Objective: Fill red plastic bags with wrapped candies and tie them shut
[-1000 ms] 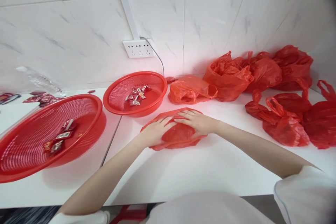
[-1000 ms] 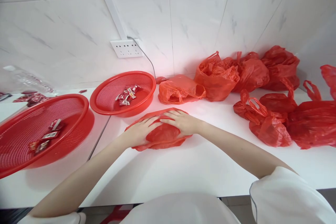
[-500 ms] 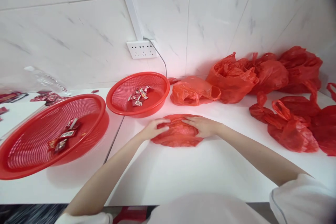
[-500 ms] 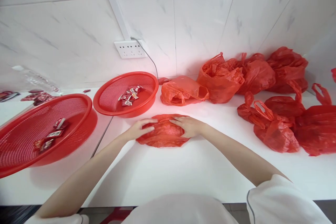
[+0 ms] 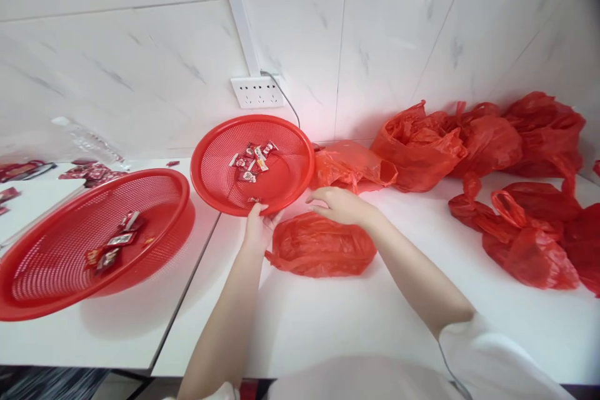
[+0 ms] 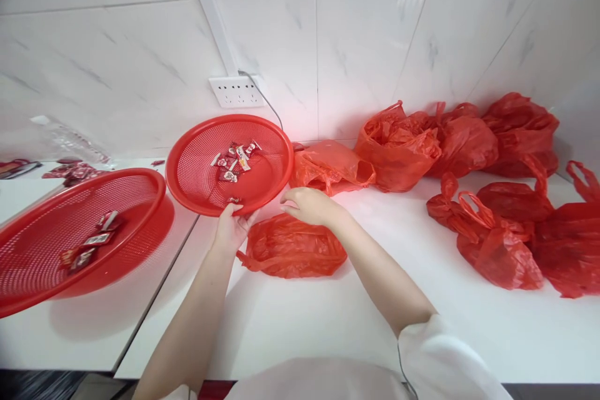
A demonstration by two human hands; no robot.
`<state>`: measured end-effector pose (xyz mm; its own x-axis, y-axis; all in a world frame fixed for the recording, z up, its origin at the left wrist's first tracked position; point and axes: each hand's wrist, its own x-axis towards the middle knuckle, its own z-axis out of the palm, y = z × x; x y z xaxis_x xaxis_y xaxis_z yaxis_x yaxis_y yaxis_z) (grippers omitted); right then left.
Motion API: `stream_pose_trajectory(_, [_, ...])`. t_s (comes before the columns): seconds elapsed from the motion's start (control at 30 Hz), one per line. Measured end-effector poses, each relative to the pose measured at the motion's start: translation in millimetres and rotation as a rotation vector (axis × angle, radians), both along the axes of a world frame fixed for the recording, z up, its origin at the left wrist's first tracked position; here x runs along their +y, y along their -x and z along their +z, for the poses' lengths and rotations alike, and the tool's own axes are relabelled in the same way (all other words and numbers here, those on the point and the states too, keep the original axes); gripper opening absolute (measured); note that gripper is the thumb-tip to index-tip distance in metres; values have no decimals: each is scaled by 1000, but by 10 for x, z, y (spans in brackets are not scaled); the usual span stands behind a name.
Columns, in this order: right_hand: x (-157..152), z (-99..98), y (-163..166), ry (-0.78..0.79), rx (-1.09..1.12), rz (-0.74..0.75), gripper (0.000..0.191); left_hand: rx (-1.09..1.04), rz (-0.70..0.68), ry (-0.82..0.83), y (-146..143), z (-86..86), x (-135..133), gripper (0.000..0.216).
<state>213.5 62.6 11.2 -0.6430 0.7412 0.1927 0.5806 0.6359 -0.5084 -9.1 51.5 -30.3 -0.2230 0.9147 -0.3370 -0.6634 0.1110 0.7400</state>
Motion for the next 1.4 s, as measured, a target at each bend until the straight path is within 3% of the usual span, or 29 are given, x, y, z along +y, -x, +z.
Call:
stream_pose_trajectory(0.1, [88,-44,39,152,-18,11,26,10,-31,-36,-37,-76,-92,13])
stream_pose_trajectory(0.23, [47,-39,-11,153,43,20,22,86,-116,-115,-33,-138,-172,11])
stream_pose_trajectory(0.37, [-89,107,-112,152,143,51,23,97,-114,-122,-46,-149,-207,19])
stream_pose_trajectory(0.57, [-166,193,-112,-47,145,-72,21,45,-199,-71,-163,-134,-298,28])
stream_pose_trajectory(0.7, [-165,96,13,-201,129,-60,23,47,-183,-90,-272,-133,-359,38])
stream_pose_trajectory(0.8, [-174,4,108,-230,113,-67,29,68,-172,-82,-345,-153,-402,45])
stream_pose_trajectory(0.93, [-177,-83,196,-258,62,-108,38,110,-222,-51,-408,-222,-454,34])
stream_pose_trajectory(1.03, [-142,-123,206,-183,89,-164,27,132,-259,-47,-421,-257,-464,30])
stream_pose_trajectory(1.2, [-28,-163,105,39,379,-300,23,119,-266,-79,-410,-239,-432,36])
stream_pose_trajectory(1.4, [59,-169,-39,260,576,-240,20,57,-233,-82,-334,-221,-362,38])
